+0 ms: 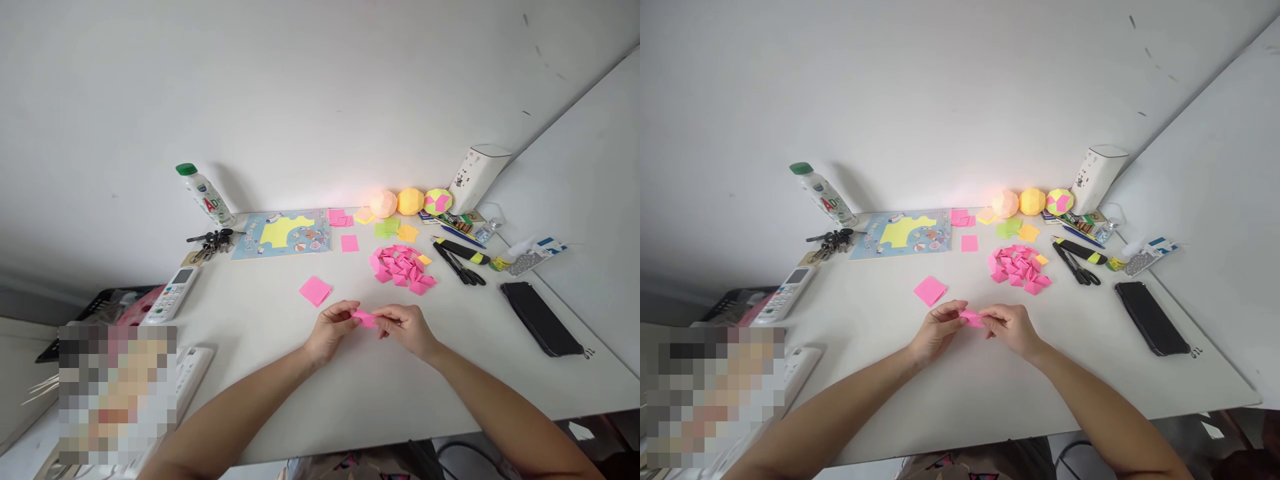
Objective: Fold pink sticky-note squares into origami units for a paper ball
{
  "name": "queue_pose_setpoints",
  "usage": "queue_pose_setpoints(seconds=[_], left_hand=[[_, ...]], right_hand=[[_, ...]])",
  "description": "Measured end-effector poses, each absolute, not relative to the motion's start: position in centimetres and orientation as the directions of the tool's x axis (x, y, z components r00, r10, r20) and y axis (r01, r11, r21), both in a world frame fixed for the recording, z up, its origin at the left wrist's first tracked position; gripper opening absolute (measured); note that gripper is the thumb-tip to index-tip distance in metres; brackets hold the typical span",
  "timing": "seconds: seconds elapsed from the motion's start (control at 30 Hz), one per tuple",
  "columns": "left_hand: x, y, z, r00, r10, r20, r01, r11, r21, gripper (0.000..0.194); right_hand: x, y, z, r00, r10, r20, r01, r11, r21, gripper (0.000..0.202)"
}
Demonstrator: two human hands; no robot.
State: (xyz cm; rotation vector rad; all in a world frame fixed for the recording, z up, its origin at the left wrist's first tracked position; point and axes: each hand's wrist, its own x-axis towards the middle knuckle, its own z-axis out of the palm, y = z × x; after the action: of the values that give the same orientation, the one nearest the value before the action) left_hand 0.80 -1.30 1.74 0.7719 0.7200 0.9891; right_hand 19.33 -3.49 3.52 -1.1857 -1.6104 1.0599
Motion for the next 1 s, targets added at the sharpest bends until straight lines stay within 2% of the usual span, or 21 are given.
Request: queue_pose_setpoints(seconds=[0.17, 0.37, 0.57, 0.73, 1.0], left_hand=[[0.74, -1.58, 1.84, 0.482, 0.869, -0.116, -0.307, 0.291, 0.906, 0.028], [0.82, -1.76, 1.68, 0.466, 0.881, -0.078, -0.242, 0.212, 0.947, 0.020], [0.91, -2.05, 1.81, 0.477, 0.875, -0.088, -0.132, 0.170, 0.977, 0.025], [0.98, -2.13, 1.74, 0.438, 0.895, -0.088, -0.140, 0.165, 0.976, 0.024], [1.01, -2.07, 1.30, 0.439, 0.894, -0.089, -0.155, 0.174, 0.972, 0.024]], right_hand=[[19.26, -3.63, 3.91, -0.233, 0.967, 0.103, 0.213, 0.154, -0.965, 0.020], [19.09, -3.55, 4.12, -0.239, 0.954, 0.182, 0.332, 0.256, -0.908, 0.014], [19.06, -3.61, 3.76, -0.304, 0.940, 0.154, 0.276, 0.241, -0.930, 0.017], [19.07, -3.64, 3.77, -0.325, 0.924, 0.202, 0.283, 0.299, -0.911, 0.018], [19.19, -3.63, 3.49, -0.328, 0.929, 0.171, 0.342, 0.286, -0.895, 0.018]])
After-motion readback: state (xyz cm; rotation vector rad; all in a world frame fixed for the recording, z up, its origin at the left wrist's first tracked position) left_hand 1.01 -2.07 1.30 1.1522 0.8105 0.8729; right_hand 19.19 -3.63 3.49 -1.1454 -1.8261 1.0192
